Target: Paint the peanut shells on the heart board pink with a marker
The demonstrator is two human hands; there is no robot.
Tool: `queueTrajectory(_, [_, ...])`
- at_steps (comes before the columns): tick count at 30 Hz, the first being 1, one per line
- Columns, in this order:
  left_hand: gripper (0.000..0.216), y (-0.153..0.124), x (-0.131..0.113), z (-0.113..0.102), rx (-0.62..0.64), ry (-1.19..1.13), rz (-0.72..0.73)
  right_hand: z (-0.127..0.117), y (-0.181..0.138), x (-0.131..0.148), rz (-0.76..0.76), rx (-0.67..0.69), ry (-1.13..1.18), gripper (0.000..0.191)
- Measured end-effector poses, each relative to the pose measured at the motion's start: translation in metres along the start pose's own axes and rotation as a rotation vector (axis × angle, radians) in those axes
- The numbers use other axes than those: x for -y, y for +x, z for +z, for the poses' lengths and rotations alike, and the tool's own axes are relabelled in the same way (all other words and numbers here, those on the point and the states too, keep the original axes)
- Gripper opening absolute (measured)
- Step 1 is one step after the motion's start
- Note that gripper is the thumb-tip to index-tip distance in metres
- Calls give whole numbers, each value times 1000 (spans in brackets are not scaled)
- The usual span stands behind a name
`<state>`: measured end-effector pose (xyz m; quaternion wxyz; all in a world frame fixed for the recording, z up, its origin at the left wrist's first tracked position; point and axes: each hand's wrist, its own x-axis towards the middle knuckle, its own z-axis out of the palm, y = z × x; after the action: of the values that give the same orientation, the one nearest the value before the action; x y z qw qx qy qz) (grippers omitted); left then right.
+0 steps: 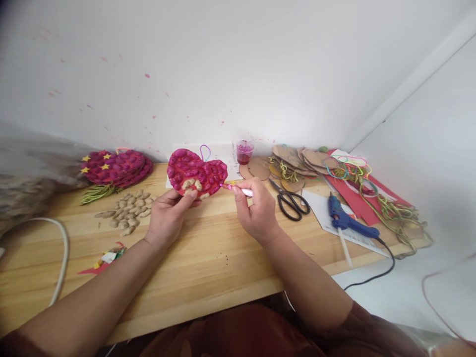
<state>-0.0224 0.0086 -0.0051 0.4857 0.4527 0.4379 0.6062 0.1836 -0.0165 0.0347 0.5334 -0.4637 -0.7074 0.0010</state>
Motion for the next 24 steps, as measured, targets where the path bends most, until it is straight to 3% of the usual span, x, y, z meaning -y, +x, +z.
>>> queueTrajectory(16, [31,2,-1,2,12,-137,-66,2,-3,0,-20,90,104,3])
queueTrajectory(24, [38,6,3,1,14,-207,-153,7,-2,-17,233,7,251,11])
